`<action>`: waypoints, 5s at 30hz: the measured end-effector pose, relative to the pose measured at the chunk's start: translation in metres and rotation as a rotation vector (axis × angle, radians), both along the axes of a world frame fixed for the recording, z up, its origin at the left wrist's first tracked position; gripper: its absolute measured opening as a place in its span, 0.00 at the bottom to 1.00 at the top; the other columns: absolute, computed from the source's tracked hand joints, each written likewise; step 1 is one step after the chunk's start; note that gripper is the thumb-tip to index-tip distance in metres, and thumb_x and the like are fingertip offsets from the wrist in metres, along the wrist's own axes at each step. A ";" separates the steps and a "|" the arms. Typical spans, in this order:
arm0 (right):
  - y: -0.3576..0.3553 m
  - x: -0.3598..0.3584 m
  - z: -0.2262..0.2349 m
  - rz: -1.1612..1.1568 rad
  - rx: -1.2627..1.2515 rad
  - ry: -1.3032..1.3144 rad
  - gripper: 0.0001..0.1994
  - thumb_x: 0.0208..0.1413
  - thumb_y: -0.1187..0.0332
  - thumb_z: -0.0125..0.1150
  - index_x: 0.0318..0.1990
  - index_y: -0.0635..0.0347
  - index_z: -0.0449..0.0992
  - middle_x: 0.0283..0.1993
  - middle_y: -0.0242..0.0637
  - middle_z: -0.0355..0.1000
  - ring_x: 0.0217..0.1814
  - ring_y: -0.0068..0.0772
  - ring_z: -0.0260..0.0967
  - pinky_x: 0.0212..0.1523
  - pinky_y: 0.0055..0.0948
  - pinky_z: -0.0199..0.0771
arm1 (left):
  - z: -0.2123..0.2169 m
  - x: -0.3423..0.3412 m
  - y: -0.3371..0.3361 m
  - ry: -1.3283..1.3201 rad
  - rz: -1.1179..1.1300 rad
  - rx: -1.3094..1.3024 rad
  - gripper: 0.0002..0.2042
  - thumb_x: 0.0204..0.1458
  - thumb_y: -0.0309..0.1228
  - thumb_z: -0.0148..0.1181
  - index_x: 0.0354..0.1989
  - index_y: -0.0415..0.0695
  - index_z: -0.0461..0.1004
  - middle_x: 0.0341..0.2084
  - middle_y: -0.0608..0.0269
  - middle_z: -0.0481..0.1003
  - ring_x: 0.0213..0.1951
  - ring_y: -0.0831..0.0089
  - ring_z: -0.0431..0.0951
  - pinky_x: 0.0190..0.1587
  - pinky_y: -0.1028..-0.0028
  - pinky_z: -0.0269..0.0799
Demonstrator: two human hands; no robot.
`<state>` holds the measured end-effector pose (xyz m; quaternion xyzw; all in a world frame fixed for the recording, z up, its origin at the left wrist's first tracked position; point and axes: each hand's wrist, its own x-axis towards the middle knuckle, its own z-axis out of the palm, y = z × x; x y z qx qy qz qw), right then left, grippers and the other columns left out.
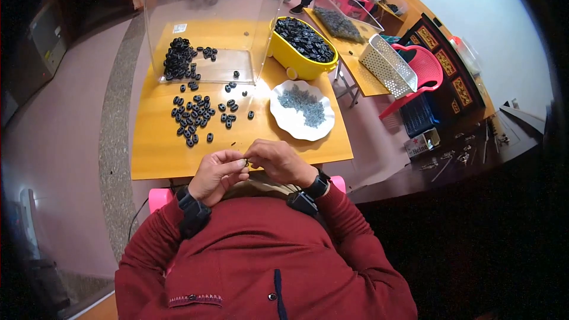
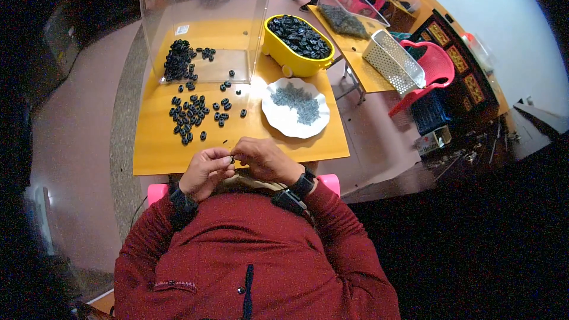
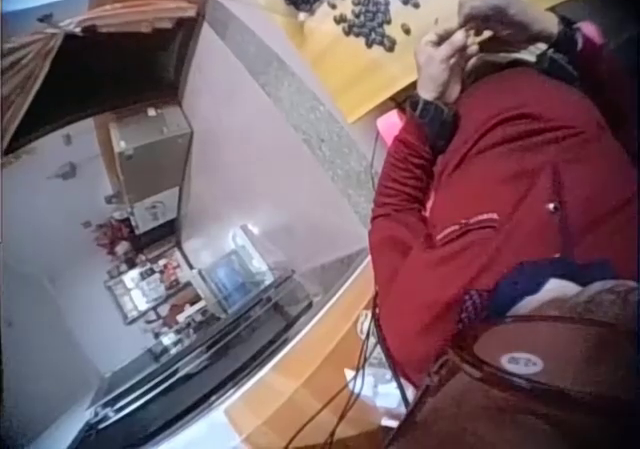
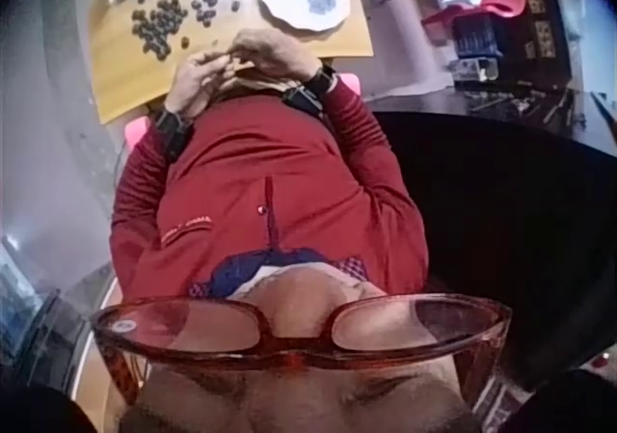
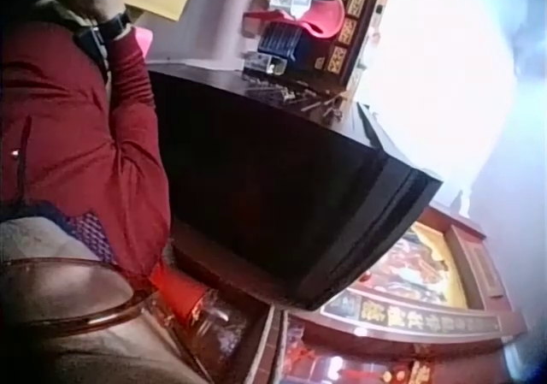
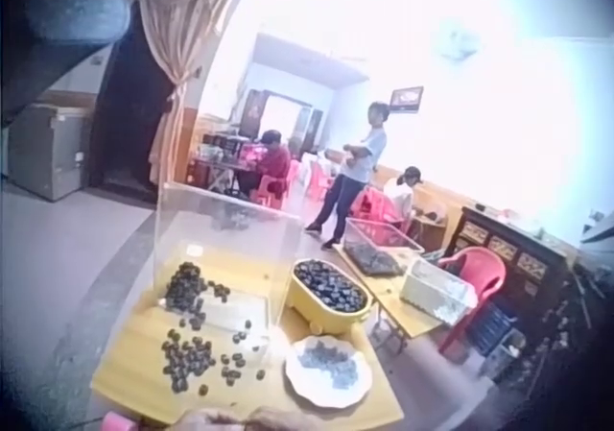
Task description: The person assembles components by picking up a black plastic piece and a small metal pin, inserting the pin into the piece, and placing the finished assembly onto the table.
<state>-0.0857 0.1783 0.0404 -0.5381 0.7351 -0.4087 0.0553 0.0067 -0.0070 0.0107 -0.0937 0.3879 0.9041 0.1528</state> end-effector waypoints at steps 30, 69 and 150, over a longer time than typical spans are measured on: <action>0.063 -0.118 -0.003 -0.490 0.391 0.338 0.05 0.49 0.71 0.59 0.34 0.58 0.77 0.36 0.40 0.74 0.39 0.47 0.71 0.41 0.39 0.70 | 0.000 -0.001 0.002 0.030 0.037 -0.022 0.05 0.53 0.24 0.59 0.37 0.40 0.73 0.30 0.65 0.75 0.31 0.77 0.77 0.36 0.76 0.78; 0.066 -0.101 -0.010 -0.410 0.565 0.385 0.06 0.55 0.73 0.46 0.38 0.61 0.68 0.35 0.46 0.68 0.39 0.53 0.69 0.39 0.44 0.70 | 0.000 -0.001 0.002 0.014 0.053 -0.006 0.05 0.53 0.25 0.60 0.37 0.40 0.73 0.29 0.65 0.75 0.31 0.78 0.77 0.36 0.77 0.78; -0.005 -0.004 -0.042 -0.245 -0.265 -0.951 0.06 0.57 0.73 0.59 0.38 0.67 0.74 0.31 0.31 0.73 0.31 0.18 0.69 0.34 0.18 0.73 | -0.005 -0.009 0.009 0.046 0.236 0.010 0.09 0.53 0.22 0.57 0.41 0.34 0.69 0.35 0.57 0.74 0.36 0.72 0.78 0.41 0.74 0.78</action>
